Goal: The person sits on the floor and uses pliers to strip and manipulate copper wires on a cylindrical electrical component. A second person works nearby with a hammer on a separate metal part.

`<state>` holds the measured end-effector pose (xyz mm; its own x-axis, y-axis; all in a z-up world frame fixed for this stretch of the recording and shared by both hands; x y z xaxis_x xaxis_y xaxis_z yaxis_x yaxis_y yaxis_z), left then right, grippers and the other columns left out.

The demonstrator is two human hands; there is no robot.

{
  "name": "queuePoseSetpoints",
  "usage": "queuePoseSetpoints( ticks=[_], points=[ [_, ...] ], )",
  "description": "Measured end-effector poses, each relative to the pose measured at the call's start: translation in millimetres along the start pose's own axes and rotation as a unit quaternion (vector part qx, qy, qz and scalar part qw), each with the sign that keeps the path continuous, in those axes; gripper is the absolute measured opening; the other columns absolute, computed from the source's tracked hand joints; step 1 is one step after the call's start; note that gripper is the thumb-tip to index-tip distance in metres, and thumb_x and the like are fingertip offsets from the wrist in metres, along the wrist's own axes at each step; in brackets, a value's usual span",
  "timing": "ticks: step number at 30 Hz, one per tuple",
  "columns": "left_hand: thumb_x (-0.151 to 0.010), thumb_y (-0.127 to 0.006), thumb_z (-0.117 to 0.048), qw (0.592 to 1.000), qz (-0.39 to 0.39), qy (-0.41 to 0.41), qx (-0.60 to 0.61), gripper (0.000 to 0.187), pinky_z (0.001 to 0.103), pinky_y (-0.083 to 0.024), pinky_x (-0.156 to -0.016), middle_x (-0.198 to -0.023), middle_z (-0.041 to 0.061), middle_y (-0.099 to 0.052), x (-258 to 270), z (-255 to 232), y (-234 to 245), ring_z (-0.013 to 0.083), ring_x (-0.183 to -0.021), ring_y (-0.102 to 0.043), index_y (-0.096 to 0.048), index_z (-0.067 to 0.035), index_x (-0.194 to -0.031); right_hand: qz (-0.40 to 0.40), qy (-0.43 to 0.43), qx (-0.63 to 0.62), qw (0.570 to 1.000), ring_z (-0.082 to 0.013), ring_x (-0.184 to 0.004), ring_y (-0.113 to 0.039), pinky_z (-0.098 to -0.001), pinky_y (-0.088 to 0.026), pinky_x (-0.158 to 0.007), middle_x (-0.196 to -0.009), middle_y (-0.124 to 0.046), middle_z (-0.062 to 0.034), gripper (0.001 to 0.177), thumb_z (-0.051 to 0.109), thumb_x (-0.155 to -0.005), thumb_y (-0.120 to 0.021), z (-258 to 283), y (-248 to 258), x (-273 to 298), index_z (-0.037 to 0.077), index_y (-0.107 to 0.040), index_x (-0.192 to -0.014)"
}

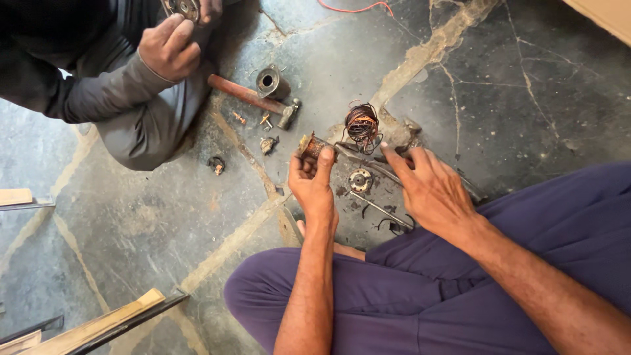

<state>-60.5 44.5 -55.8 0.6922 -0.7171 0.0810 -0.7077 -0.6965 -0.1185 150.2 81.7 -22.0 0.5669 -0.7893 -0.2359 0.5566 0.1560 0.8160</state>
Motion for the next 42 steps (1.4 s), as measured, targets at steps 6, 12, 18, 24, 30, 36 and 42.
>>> queuePoseSetpoints(
  ticks=[6,12,18,24,30,36,42],
  points=[
    [-0.087,-0.083,-0.021,1.000,0.002,-0.004,0.010,0.044,0.026,-0.056,-0.086,-0.100,0.004,-0.070,3.0,-0.4,1.7,0.0110,-0.092,-0.066,-0.065,0.001,-0.121,-0.001,0.008,0.091,0.996,-0.0281,-0.087,-0.061,-0.0417,-0.047,-0.072,-0.099,-0.059,-0.0124,0.063,-0.002,-0.085,-0.059,-0.3,3.3,-1.4,0.013,-0.056,-0.147],
    [-0.087,-0.084,-0.021,0.998,0.047,0.035,-0.006,0.045,0.029,-0.055,-0.088,-0.103,0.007,-0.073,-6.4,2.0,9.7,0.0129,-0.092,-0.068,-0.066,0.004,-0.120,0.015,-0.018,-0.002,1.000,-0.0300,-0.078,-0.064,-0.0428,-0.049,-0.069,-0.091,-0.063,-0.0126,0.038,0.028,-0.091,-0.069,-5.2,3.4,3.3,0.009,-0.062,-0.124],
    [-0.098,-0.075,-0.025,0.969,0.170,0.103,0.145,0.049,0.036,-0.051,-0.098,-0.119,0.020,-0.073,-2.7,-3.2,12.2,0.0228,-0.107,-0.070,-0.058,0.008,-0.130,0.233,-0.222,-0.410,0.854,-0.0156,-0.053,-0.058,-0.0323,-0.046,-0.050,-0.065,-0.062,-0.0097,0.041,0.043,-0.103,-0.056,-14.8,-14.4,4.6,0.006,-0.071,-0.106],
    [-0.102,-0.069,-0.028,0.878,0.306,0.147,0.336,0.055,0.046,-0.053,-0.110,-0.135,0.018,-0.065,12.6,-23.3,-3.5,0.0313,-0.127,-0.065,-0.049,0.002,-0.143,0.305,-0.248,-0.691,0.606,-0.0085,-0.047,-0.055,-0.0229,-0.044,-0.043,-0.066,-0.065,-0.0028,0.050,0.043,-0.102,-0.047,-12.6,-5.9,9.4,0.000,-0.072,-0.101],
    [-0.103,-0.069,-0.029,0.901,0.260,0.193,0.288,0.049,0.042,-0.057,-0.099,-0.126,0.017,-0.067,12.0,-7.5,-4.7,0.0292,-0.117,-0.067,-0.053,0.001,-0.139,0.204,-0.192,-0.467,0.839,-0.0087,-0.054,-0.059,-0.0243,-0.048,-0.047,-0.066,-0.062,-0.0001,0.041,0.039,-0.100,-0.054,-18.8,-4.2,4.5,0.005,-0.075,-0.112],
    [-0.097,-0.074,-0.018,0.946,0.163,0.203,0.191,0.040,0.045,-0.055,-0.103,-0.121,0.013,-0.069,-3.0,7.9,1.3,0.0243,-0.112,-0.066,-0.059,0.000,-0.129,0.116,-0.137,-0.256,0.950,-0.0116,-0.057,-0.063,-0.0272,-0.045,-0.052,-0.066,-0.064,-0.0009,0.043,0.039,-0.097,-0.059,-21.7,-0.9,1.2,0.005,-0.073,-0.120],
    [-0.096,-0.075,-0.017,0.917,0.250,0.106,0.293,0.050,0.049,-0.045,-0.117,-0.132,0.013,-0.066,8.5,-18.0,-4.4,0.0236,-0.124,-0.063,-0.053,-0.004,-0.139,0.169,-0.325,-0.594,0.716,-0.0131,-0.052,-0.055,-0.0262,-0.044,-0.043,-0.069,-0.062,-0.0045,0.047,0.041,-0.103,-0.049,-33.6,-14.0,-1.2,0.000,-0.071,-0.111]
  ],
)
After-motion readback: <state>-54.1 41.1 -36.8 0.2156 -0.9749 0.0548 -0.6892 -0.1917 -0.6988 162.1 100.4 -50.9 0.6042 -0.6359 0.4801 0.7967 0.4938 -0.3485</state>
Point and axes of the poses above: each hand's wrist, its own x-axis away from the middle knuckle, its own y-axis out of the back of the hand, z = x × y, the point moved 3 cm from there along -x, towards the middle knuckle
